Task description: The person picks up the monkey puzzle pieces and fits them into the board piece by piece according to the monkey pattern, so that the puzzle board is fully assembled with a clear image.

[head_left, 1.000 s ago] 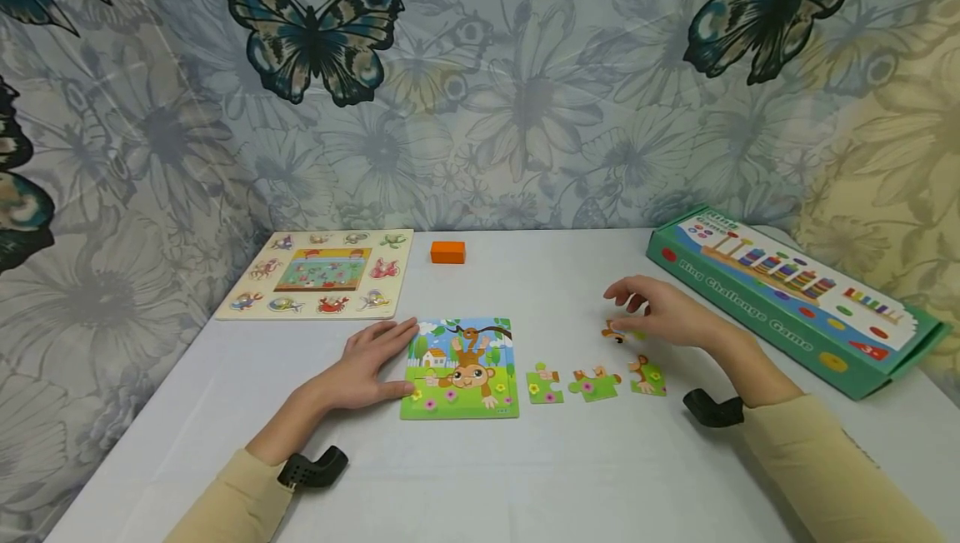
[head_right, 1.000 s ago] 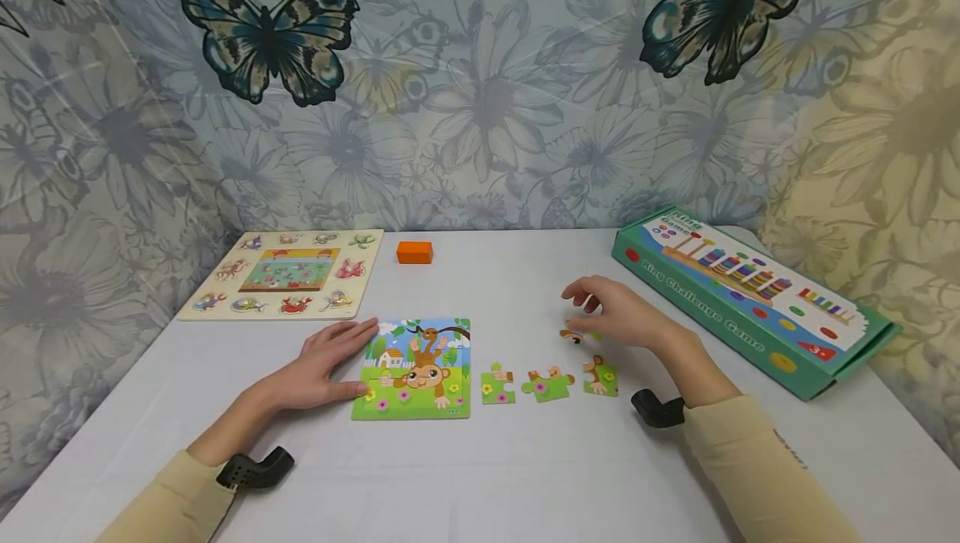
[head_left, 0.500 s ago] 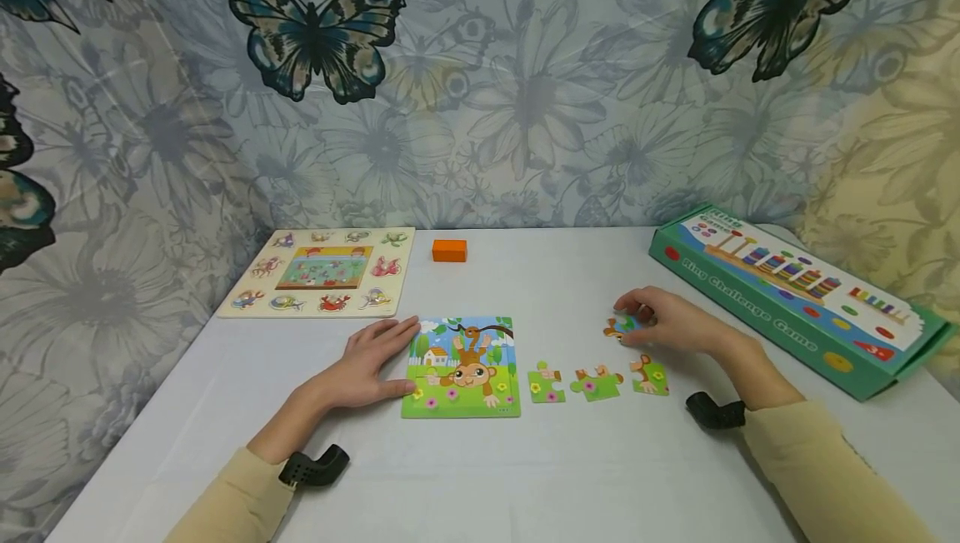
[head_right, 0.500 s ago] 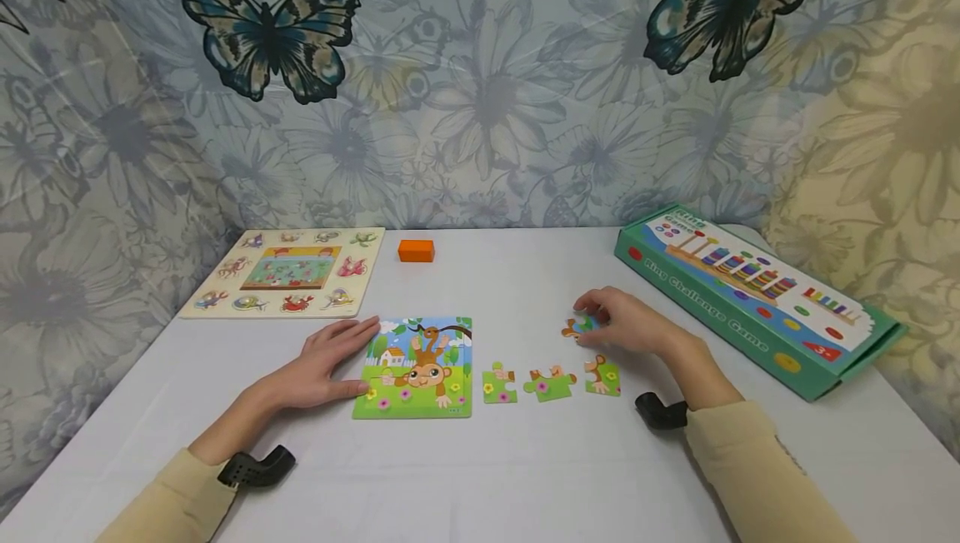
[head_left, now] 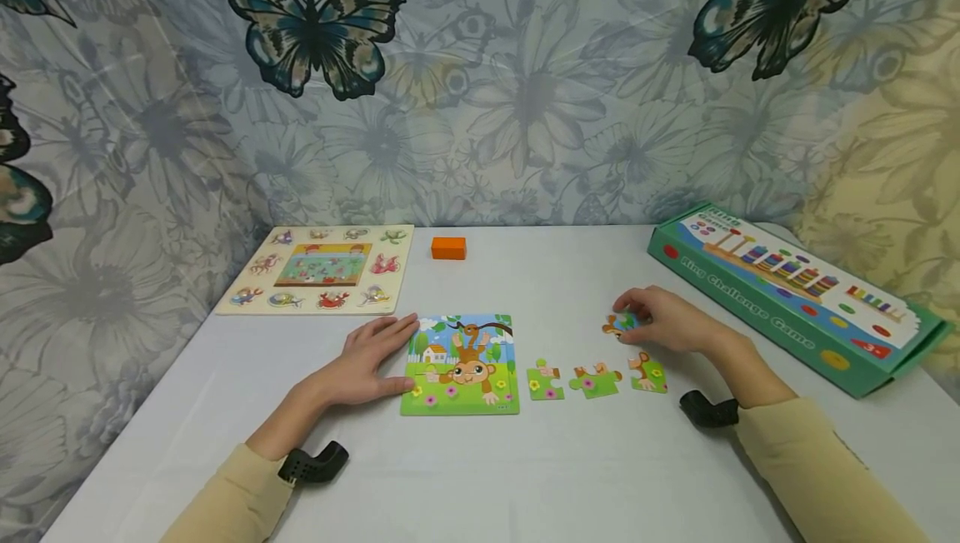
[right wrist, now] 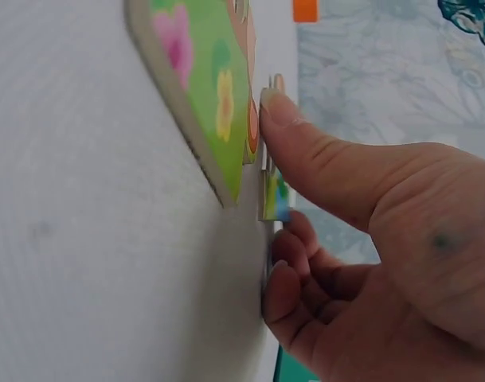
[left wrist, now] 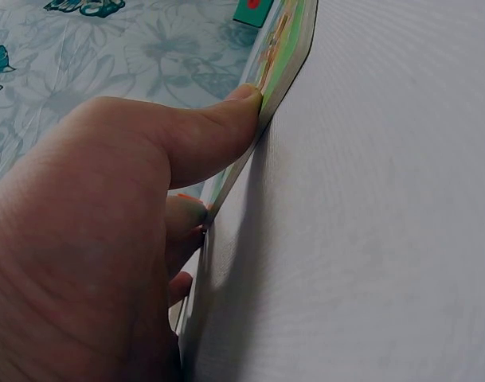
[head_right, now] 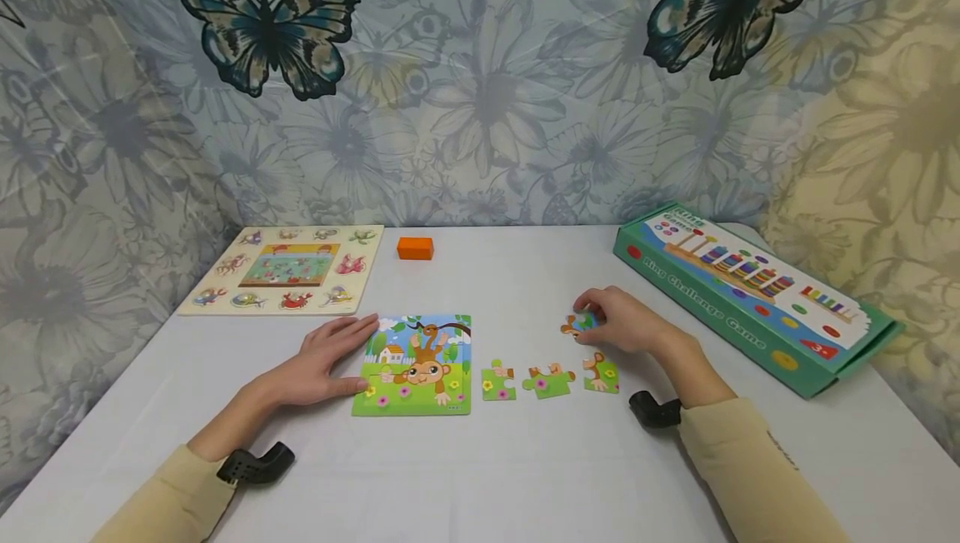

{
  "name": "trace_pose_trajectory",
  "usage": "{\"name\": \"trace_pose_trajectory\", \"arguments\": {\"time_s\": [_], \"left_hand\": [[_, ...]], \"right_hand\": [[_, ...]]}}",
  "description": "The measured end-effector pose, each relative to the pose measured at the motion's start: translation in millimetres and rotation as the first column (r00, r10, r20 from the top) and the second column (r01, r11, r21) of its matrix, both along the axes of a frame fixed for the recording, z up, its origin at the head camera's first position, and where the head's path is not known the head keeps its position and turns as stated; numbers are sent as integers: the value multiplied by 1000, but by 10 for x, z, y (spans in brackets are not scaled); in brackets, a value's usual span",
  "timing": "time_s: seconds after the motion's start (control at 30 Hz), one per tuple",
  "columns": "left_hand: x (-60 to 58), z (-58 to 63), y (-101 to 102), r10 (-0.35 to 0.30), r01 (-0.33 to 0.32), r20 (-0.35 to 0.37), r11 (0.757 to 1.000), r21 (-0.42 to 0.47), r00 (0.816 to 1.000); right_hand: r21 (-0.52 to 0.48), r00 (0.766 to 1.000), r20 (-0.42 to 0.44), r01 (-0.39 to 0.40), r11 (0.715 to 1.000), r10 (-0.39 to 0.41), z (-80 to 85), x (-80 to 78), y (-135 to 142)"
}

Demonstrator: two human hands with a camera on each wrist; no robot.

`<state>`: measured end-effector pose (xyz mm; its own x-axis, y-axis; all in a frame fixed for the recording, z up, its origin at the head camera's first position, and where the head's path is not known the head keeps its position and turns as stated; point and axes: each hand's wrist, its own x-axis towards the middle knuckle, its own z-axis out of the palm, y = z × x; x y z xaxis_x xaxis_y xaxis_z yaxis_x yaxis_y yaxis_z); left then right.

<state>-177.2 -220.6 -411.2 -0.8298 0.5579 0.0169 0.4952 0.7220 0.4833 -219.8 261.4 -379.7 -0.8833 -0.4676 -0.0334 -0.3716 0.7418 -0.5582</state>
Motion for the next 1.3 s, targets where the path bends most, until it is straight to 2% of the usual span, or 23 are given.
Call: {"name": "trace_pose_trajectory", "arguments": {"time_s": [0.27,0.73,0.83,1.07,1.3], "left_hand": [[-4,-6,-14,-18,18,-28,1000,11,999],[1,-6,-12,-10,10,-18,1000,3,1000],[-1,-9,-11,-12,12,-23,1000,0,1000],[-10,-18,-17,-16,16,-21,1000,-1,1000],[-3,-15,-14,-18,18,-28,1000,10,999]], "right_hand": [[-21,1000,-28,6,1000,-7,2,11,11],[-43,993,-117,-18,999,13,1,13,101],[-56,994,-110,-21,998,15,-1,7,126],[-82,999,-34,-19,996,16,41,10,146],[-115,999,-31,-25,993,22,80,7,95]]}}
